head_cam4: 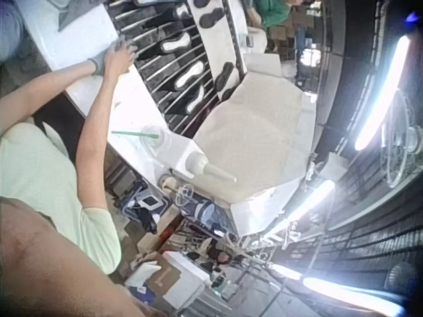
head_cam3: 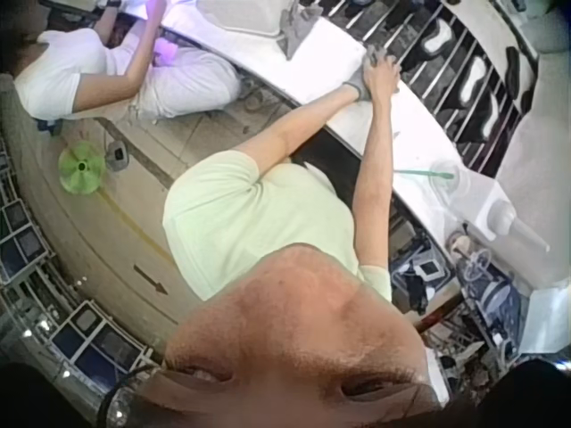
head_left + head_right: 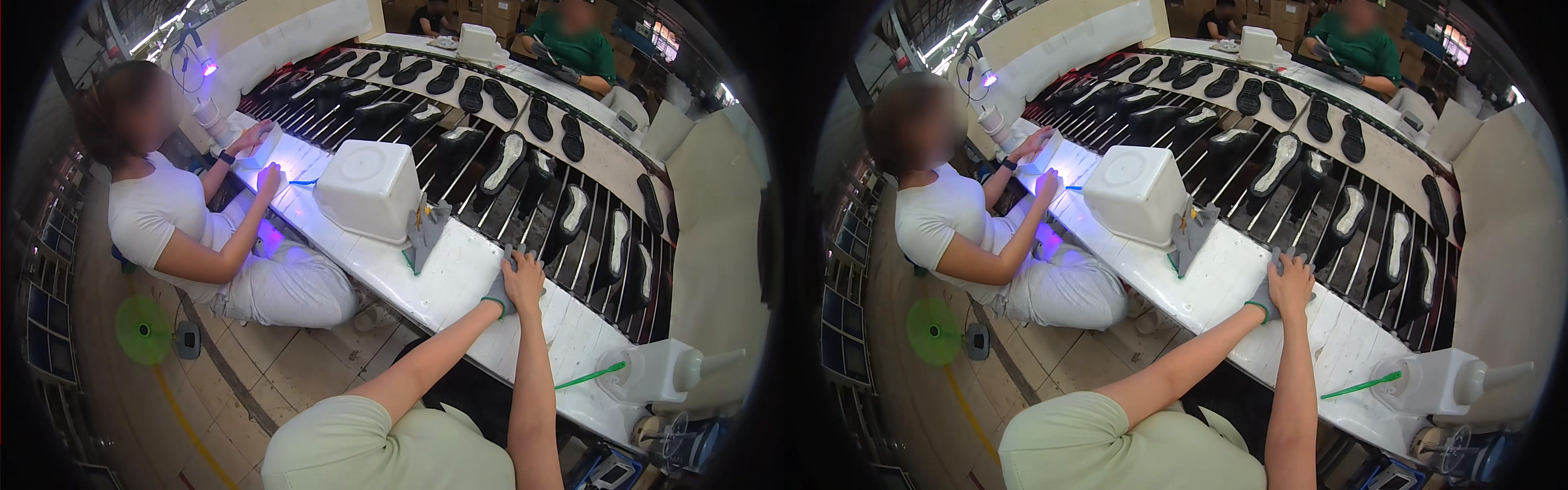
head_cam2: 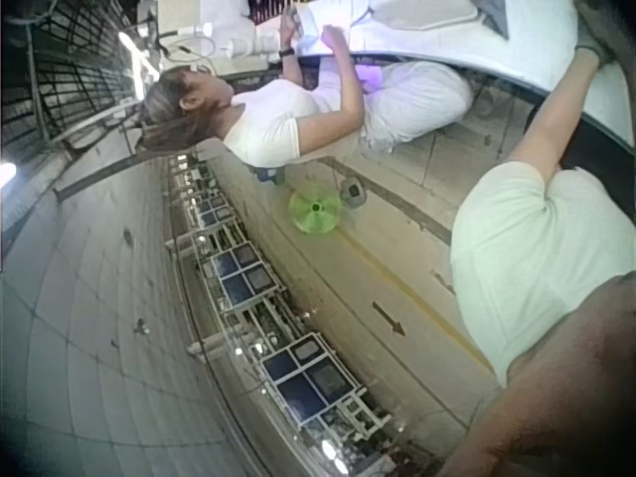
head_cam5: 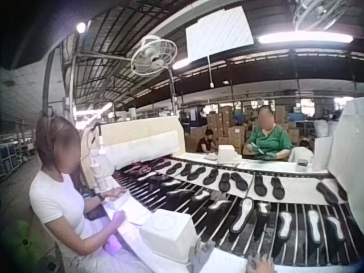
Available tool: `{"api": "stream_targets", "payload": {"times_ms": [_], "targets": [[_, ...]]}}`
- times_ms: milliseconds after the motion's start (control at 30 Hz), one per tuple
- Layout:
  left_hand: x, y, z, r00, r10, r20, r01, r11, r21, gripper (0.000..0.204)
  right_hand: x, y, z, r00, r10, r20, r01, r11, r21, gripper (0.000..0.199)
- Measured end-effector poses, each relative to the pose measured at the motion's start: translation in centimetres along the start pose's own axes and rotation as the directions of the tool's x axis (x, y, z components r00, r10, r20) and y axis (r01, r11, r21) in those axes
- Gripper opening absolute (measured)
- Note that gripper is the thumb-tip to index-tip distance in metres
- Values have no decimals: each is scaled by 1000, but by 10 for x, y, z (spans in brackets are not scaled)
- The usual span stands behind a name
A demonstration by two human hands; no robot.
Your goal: Applying glue or adhesive to the sole and edges of a shoe using a brush.
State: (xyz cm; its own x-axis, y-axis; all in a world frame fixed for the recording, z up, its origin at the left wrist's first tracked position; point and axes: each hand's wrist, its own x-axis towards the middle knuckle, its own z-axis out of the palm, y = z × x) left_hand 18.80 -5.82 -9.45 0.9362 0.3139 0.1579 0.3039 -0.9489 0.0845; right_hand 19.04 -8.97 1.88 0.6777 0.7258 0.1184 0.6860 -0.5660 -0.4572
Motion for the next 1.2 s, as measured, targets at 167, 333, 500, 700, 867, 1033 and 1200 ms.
{"api": "stream_targets", "payload": {"times_ms": [167, 333, 500, 700, 867, 1033, 1200], "targets": [[-4, -13, 3, 1000, -12, 20, 12, 1000, 24, 58, 1, -9, 1, 1000, 8, 8, -8, 1000, 21, 44], [-26, -22, -43, 1000, -16, 26, 15, 999, 36, 59, 2, 4, -1, 999, 35, 36, -35, 999, 6, 44], [-53, -37, -58, 997, -64, 39, 62, 996, 59, 59, 2, 3, 0, 999, 23, 27, -24, 999, 22, 44], [-80, -61, -70, 991, -126, 50, 122, 988, 91, 60, 1, 2, 0, 999, 27, 40, -27, 999, 18, 44], [-99, -76, -77, 984, -165, 62, 157, 981, 118, 60, 4, 7, 1, 998, 35, 43, -36, 999, 17, 44], [-97, -76, -76, 990, -115, 80, 104, 986, 132, 60, 2, 11, 1, 1000, 26, -10, -26, 1000, 7, 43], [-59, -46, -76, 995, 57, 87, -67, 992, 111, 61, 4, 11, -1, 999, 33, 20, -33, 999, -23, 42]]}}
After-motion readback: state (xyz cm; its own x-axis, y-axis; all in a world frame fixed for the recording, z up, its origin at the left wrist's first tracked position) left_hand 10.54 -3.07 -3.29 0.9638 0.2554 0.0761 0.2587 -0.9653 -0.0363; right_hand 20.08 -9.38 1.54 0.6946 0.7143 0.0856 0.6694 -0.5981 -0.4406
